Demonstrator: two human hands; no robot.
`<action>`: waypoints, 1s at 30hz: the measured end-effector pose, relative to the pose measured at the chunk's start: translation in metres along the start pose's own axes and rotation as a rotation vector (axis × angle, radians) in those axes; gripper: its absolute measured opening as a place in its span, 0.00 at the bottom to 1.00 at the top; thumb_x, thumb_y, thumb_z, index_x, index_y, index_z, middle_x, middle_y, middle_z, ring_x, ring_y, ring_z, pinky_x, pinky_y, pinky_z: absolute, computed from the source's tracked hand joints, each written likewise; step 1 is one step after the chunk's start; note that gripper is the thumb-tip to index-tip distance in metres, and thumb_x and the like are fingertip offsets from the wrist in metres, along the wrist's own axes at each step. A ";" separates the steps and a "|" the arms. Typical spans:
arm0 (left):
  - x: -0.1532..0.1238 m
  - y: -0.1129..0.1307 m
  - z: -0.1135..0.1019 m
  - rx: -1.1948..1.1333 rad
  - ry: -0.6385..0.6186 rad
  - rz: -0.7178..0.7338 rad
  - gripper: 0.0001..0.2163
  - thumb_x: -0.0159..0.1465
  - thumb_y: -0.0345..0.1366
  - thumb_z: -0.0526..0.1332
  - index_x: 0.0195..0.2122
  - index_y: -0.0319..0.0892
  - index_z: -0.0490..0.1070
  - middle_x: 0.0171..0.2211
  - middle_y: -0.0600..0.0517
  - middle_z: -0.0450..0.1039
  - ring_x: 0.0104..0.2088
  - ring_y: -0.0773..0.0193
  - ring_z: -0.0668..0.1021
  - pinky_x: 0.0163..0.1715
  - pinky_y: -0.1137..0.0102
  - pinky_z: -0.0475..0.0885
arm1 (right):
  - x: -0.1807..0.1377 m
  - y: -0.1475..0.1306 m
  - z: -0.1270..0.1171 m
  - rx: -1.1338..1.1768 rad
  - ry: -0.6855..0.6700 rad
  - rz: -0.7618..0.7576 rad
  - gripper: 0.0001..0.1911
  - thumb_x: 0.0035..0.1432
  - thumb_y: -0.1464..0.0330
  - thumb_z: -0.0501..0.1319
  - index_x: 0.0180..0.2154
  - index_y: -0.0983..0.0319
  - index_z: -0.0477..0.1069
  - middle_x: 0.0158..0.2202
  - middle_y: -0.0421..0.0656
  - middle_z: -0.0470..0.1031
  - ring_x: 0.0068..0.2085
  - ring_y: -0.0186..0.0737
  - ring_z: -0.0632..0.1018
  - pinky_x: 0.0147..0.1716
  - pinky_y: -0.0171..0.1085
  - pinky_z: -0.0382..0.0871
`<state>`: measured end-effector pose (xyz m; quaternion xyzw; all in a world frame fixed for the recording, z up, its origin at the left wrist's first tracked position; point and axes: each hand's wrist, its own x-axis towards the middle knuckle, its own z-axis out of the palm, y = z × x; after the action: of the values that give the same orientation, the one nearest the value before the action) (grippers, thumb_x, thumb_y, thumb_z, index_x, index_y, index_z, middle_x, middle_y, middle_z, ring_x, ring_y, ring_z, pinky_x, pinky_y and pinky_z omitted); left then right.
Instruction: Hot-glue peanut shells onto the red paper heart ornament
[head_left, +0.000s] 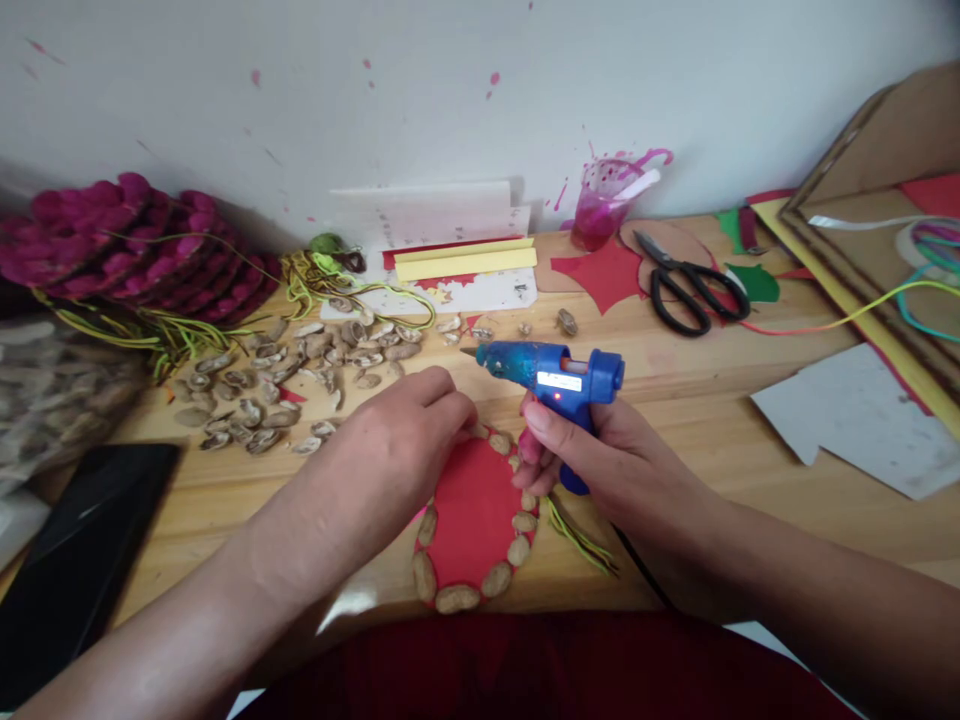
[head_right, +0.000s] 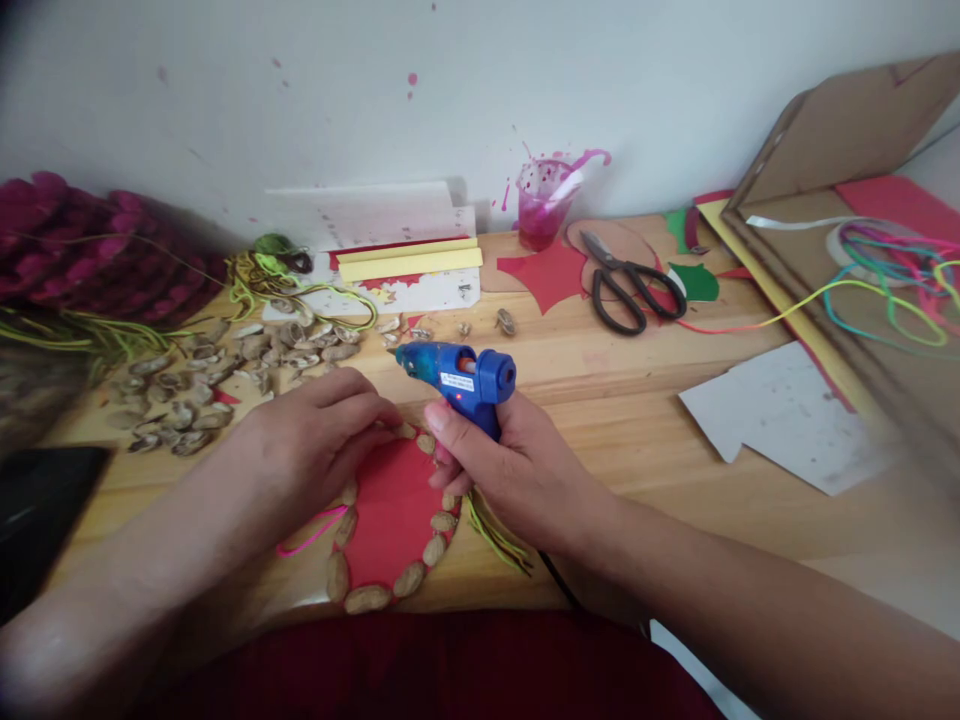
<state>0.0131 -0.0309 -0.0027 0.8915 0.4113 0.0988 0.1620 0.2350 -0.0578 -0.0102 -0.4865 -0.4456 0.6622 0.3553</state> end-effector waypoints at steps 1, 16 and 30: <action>0.000 0.001 -0.001 0.000 -0.001 -0.004 0.08 0.70 0.27 0.55 0.36 0.42 0.72 0.36 0.50 0.71 0.36 0.61 0.74 0.36 0.66 0.68 | 0.000 0.000 0.000 0.001 -0.002 -0.001 0.18 0.66 0.54 0.64 0.33 0.61 0.72 0.29 0.40 0.76 0.29 0.35 0.80 0.28 0.33 0.78; 0.001 0.000 0.001 0.036 0.008 -0.003 0.08 0.69 0.25 0.57 0.35 0.41 0.72 0.35 0.50 0.69 0.35 0.60 0.73 0.36 0.65 0.68 | -0.001 -0.002 0.001 -0.008 0.017 0.006 0.18 0.65 0.54 0.65 0.33 0.61 0.72 0.29 0.41 0.76 0.29 0.35 0.80 0.27 0.34 0.78; 0.001 0.001 0.004 0.039 0.041 0.007 0.07 0.71 0.27 0.57 0.39 0.41 0.74 0.36 0.50 0.70 0.36 0.61 0.74 0.37 0.65 0.68 | 0.001 0.000 0.000 -0.008 0.002 0.023 0.18 0.64 0.53 0.65 0.34 0.60 0.71 0.29 0.41 0.76 0.29 0.37 0.81 0.28 0.36 0.79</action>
<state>0.0160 -0.0312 -0.0064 0.8938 0.4133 0.1096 0.1355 0.2351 -0.0565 -0.0105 -0.4936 -0.4425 0.6639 0.3462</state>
